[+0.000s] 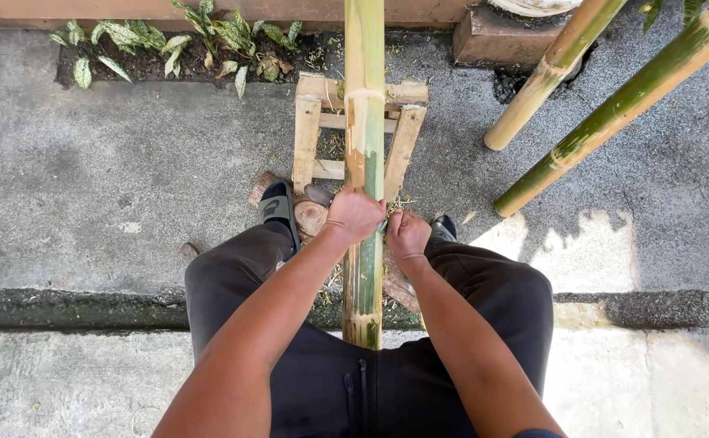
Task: Using a knife to shave and smooth the nodes of a green bamboo pole.
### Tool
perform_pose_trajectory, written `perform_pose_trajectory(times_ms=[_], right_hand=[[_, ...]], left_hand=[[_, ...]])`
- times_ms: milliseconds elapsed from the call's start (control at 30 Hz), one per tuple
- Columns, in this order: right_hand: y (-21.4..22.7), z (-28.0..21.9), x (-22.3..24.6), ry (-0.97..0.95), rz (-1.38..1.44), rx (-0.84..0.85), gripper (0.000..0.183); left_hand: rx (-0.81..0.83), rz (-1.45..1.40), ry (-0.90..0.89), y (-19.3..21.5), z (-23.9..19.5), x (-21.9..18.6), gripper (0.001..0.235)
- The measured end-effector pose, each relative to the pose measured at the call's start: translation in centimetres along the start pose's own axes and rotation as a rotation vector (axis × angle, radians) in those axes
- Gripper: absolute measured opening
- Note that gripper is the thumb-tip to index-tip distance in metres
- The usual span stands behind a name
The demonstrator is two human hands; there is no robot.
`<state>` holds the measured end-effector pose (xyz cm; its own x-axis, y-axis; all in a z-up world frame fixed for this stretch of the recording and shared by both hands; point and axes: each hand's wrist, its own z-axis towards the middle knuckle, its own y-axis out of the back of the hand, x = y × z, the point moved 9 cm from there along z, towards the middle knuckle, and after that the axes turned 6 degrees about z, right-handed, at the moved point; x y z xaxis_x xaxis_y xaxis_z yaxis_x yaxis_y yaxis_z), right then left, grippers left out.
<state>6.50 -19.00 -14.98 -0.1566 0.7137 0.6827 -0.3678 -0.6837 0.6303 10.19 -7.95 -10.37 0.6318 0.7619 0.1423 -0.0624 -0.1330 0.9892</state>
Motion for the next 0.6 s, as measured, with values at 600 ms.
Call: perform_pose_trajectory(times_ms=[600], right_hand=[[1.2, -4.0, -0.1, -0.048, -0.055, 0.057, 0.044]], left_hand=[[-0.047, 0.000, -0.013, 0.8, -3.2, -2.7, 0.055]])
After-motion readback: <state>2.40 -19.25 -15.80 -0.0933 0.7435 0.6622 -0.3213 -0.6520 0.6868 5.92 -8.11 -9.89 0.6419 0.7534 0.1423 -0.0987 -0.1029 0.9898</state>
